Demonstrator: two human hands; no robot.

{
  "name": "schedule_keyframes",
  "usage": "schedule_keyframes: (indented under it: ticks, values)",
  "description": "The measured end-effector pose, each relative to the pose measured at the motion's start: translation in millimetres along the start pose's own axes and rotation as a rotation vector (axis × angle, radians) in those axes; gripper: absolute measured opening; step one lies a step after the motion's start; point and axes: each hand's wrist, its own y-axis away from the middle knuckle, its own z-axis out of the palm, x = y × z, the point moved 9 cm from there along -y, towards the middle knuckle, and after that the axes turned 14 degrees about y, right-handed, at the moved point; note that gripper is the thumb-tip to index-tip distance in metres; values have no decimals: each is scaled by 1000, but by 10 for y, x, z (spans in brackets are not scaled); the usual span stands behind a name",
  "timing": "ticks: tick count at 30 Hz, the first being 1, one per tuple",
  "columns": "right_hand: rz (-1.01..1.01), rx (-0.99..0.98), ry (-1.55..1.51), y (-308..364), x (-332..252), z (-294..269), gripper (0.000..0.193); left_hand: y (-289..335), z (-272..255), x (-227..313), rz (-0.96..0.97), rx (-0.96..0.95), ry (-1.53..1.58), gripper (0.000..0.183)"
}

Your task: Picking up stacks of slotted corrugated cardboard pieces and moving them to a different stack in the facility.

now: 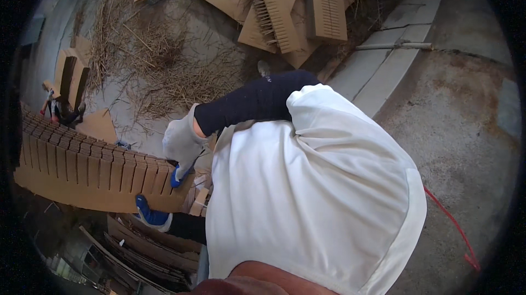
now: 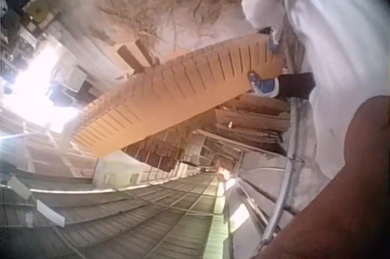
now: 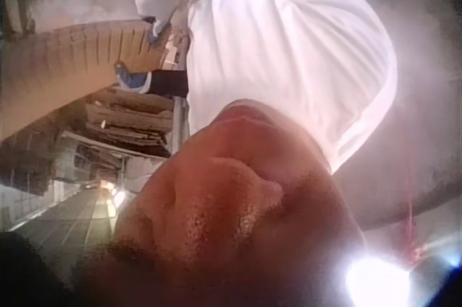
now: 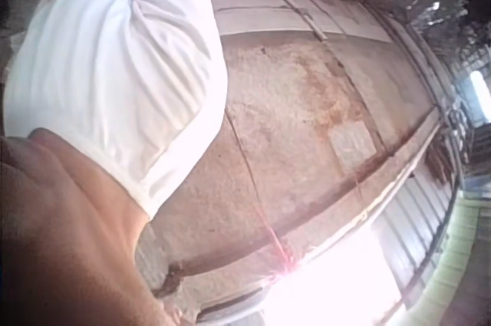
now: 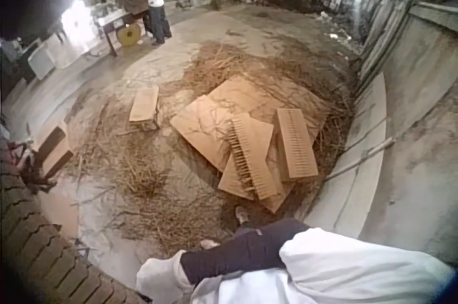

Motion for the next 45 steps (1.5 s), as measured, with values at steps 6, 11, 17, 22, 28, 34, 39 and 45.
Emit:
schedule_keyframes:
  ticks: [6, 11, 17, 22, 28, 34, 39, 45]
  values:
    - [-17, 12, 39, 164, -74, -164, 56, -12, -222, -206, -132, -19, 151, 66]
    - [-276, 117, -185, 227, -199, -104, 45, 34, -529, -305, -135, 15, 374, 64]
    - [-389, 139, -781, 363, -199, -428, 37, 60, -494, -15, 174, 181, 442, 58]
    - [-270, 189, -292, 316, -55, -449, 41, 87, -179, 106, 232, 280, 310, 57]
    - [-299, 84, -242, 278, 78, -479, 45, 200, 106, 439, 426, 349, 28, 52]
    - [-57, 218, -112, 446, 895, -826, 41, 354, -91, 834, 495, 639, -230, 47]
    - [-131, 402, 266, 182, 831, -1080, 68, 333, -148, 775, 549, 747, -97, 38]
    - [-359, 309, 166, 139, 199, -1170, 105, 247, 78, 973, 676, 653, -151, 41]
